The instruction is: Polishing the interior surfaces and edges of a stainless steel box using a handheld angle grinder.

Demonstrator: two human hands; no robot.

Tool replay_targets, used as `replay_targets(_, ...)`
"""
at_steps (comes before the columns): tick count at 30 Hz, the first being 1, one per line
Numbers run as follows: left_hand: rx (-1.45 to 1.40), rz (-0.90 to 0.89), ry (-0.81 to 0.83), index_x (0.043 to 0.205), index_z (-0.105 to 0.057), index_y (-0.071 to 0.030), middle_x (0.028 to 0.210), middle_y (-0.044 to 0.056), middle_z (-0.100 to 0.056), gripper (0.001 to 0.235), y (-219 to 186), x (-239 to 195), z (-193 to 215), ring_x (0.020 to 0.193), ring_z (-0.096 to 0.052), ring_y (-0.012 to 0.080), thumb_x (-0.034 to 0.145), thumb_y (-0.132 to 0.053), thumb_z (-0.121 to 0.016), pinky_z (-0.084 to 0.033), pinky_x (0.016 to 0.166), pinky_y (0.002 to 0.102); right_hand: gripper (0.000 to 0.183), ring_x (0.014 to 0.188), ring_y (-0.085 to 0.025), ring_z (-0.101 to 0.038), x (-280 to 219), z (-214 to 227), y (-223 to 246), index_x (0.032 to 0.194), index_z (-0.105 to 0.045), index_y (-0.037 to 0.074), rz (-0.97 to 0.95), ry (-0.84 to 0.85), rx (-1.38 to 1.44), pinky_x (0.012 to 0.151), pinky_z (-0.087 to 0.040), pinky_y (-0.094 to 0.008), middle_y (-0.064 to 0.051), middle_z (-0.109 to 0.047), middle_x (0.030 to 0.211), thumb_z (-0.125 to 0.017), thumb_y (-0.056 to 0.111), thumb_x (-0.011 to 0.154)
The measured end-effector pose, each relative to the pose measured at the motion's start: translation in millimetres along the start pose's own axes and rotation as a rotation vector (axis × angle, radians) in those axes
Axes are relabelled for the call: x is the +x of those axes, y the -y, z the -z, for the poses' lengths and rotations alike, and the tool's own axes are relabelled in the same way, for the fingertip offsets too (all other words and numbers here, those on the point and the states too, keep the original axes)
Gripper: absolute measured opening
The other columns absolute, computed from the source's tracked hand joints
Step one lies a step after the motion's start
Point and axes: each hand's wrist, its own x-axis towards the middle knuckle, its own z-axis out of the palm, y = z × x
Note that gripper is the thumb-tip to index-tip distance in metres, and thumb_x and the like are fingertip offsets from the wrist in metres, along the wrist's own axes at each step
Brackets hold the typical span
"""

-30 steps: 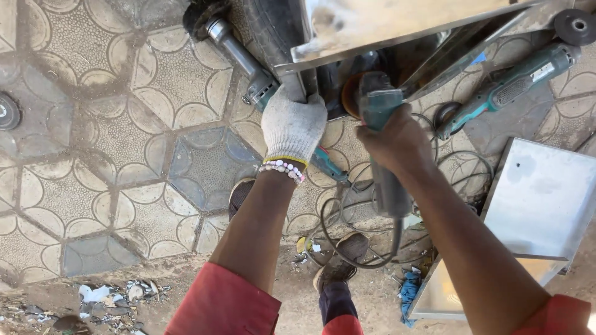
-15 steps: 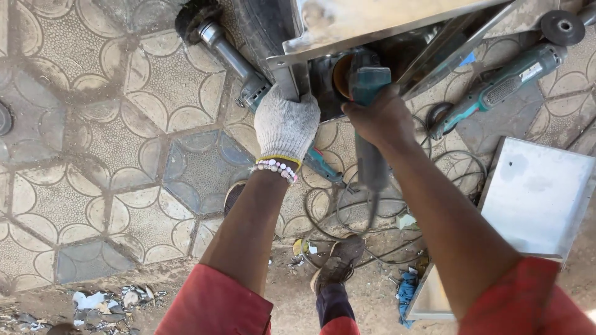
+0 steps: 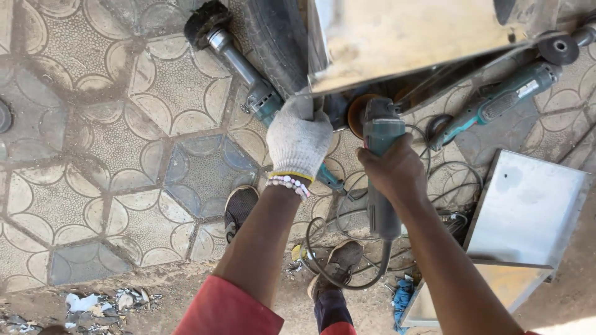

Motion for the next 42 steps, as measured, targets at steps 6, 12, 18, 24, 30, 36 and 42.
replay_targets(6, -0.105, -0.039, -0.021, 0.136, -0.090, -0.036, 0.137, 0.007, -0.090, 0.038, 11.3, -5.7, -0.7, 0.149, -0.081, 0.0362, 0.103, -0.051, -0.081, -0.069, 0.125, 0.056, 0.084, 0.124, -0.070, -0.081, 9.6, -4.7, 29.1, 0.156, -0.050, -0.005, 0.157, -0.085, 0.094, 0.103, -0.064, -0.087, -0.038, -0.083, 0.132, -0.081, 0.058, 0.110)
replay_targets(12, 0.004, -0.034, -0.019, 0.141, -0.088, -0.024, 0.136, 0.009, -0.092, 0.043, -0.8, -15.4, 11.2, 0.146, -0.083, 0.0358, 0.108, -0.049, -0.075, -0.067, 0.127, 0.058, 0.084, 0.122, -0.068, -0.085, -7.2, -17.6, 5.0, 0.155, -0.051, -0.003, 0.151, 0.064, -0.060, 0.103, -0.069, -0.084, -0.040, -0.084, 0.131, -0.077, 0.058, 0.103)
replay_targets(18, -0.128, -0.024, -0.047, 0.140, -0.086, -0.014, 0.138, 0.020, -0.090, 0.047, 7.8, -14.1, 5.4, 0.147, -0.081, 0.0446, 0.104, -0.044, -0.080, -0.068, 0.124, 0.062, 0.087, 0.109, -0.070, -0.086, 19.5, -15.1, -18.3, 0.158, -0.048, -0.006, 0.178, -0.035, -0.063, 0.092, -0.069, -0.086, -0.039, -0.083, 0.119, -0.076, 0.061, 0.109)
replay_targets(24, -0.107, -0.090, -0.047, 0.139, -0.089, -0.009, 0.136, 0.024, -0.091, 0.044, 4.2, -22.2, 15.8, 0.144, -0.081, 0.0522, 0.110, -0.038, -0.074, -0.069, 0.118, 0.069, 0.091, 0.109, -0.071, -0.086, -7.5, -6.1, -18.2, 0.157, -0.050, -0.008, 0.210, 0.069, -0.107, 0.093, -0.070, -0.086, -0.043, -0.083, 0.121, -0.075, 0.064, 0.109)
replay_targets(30, -0.156, -0.028, -0.051, 0.136, -0.089, -0.012, 0.133, 0.019, -0.091, 0.045, 3.5, -21.1, 13.0, 0.145, -0.083, 0.0462, 0.105, -0.043, -0.080, -0.071, 0.118, 0.065, 0.088, 0.110, -0.066, -0.088, -0.4, 0.6, -21.1, 0.155, -0.049, -0.003, 0.170, 0.064, -0.120, 0.094, -0.070, -0.081, -0.038, -0.084, 0.120, -0.076, 0.065, 0.107)
replay_targets(36, -0.145, -0.077, -0.055, 0.134, -0.090, -0.010, 0.131, 0.020, -0.092, 0.042, 6.9, -17.5, 13.8, 0.142, -0.083, 0.0491, 0.107, -0.041, -0.078, -0.072, 0.115, 0.066, 0.085, 0.110, -0.064, -0.089, 21.7, -7.3, -7.8, 0.154, -0.049, 0.000, 0.186, 0.052, -0.216, 0.094, -0.071, -0.080, -0.036, -0.085, 0.119, -0.076, 0.066, 0.107)
replay_targets(42, -0.264, -0.062, -0.096, 0.137, -0.087, -0.009, 0.133, 0.021, -0.090, 0.048, 8.9, -13.9, 7.2, 0.144, -0.083, 0.0484, 0.103, -0.043, -0.085, -0.072, 0.115, 0.061, 0.077, 0.098, -0.050, -0.094, 42.0, -15.4, 16.6, 0.156, -0.046, 0.001, 0.369, -0.024, -0.556, 0.085, -0.077, -0.066, -0.022, -0.087, 0.107, -0.065, 0.061, 0.113)
